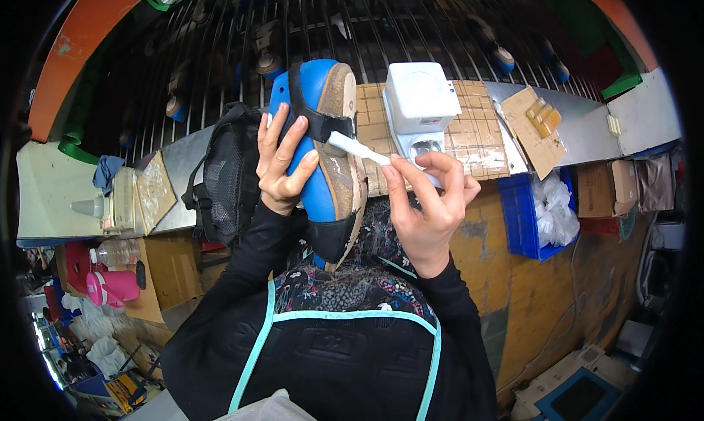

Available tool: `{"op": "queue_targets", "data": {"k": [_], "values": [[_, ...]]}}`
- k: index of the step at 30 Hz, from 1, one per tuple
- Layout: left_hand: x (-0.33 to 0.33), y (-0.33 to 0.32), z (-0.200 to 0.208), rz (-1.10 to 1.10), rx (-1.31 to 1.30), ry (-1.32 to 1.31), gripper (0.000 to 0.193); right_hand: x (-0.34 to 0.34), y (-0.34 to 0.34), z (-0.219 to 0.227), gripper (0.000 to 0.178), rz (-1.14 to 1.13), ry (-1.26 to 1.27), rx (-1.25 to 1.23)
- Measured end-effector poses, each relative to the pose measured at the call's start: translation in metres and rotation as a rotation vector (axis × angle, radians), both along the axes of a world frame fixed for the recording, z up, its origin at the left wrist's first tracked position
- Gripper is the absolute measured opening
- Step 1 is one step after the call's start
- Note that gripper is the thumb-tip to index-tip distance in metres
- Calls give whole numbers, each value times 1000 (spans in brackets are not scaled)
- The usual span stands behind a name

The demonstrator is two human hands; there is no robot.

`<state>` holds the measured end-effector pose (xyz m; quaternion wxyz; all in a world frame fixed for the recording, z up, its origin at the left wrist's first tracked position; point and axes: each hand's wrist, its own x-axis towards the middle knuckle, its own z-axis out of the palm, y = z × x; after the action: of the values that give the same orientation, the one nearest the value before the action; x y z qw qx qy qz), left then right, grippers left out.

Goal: The person cleans a blue and beige shoe using a small brush and a white cleaning solution. They repeatedly apply the solution and scrub the shoe's surface, then place the shoe on a rack and retrieve another shoe to continue the process.

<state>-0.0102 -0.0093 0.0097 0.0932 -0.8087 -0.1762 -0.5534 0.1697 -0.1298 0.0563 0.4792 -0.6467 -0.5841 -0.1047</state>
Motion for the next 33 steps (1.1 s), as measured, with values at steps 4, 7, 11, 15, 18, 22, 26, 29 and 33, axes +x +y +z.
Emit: {"op": "queue_targets", "data": {"k": [4, 7, 11, 15, 18, 22, 26, 29, 33], "values": [[-3, 4, 1, -6, 6, 9, 33, -3, 5, -3, 22, -60, -176, 102], [-5, 6, 2, -11, 8, 10, 32, -4, 10, -6, 24, -74, -201, 158], [-7, 9, 3, -19, 12, 3, 31, -1, 18, -8, 27, -20, -180, 211], [-8, 10, 5, -33, 27, -2, 32, 4, 23, -9, 29, 28, -158, 220], [-8, 9, 6, -17, -21, -7, 36, 7, 24, -8, 29, 38, -153, 224], [-8, 10, 7, -15, -15, -22, 37, 11, 26, -3, 28, 107, -96, 217], [-8, 13, 8, 0, 11, -26, 36, 23, 23, 9, 24, 216, -68, 56], [-8, 13, 8, 1, 17, -21, 35, 31, 23, 15, 20, 283, -25, -56], [-7, 13, 8, 0, 19, -27, 34, 40, 24, 17, 17, 370, 47, -152]]}}
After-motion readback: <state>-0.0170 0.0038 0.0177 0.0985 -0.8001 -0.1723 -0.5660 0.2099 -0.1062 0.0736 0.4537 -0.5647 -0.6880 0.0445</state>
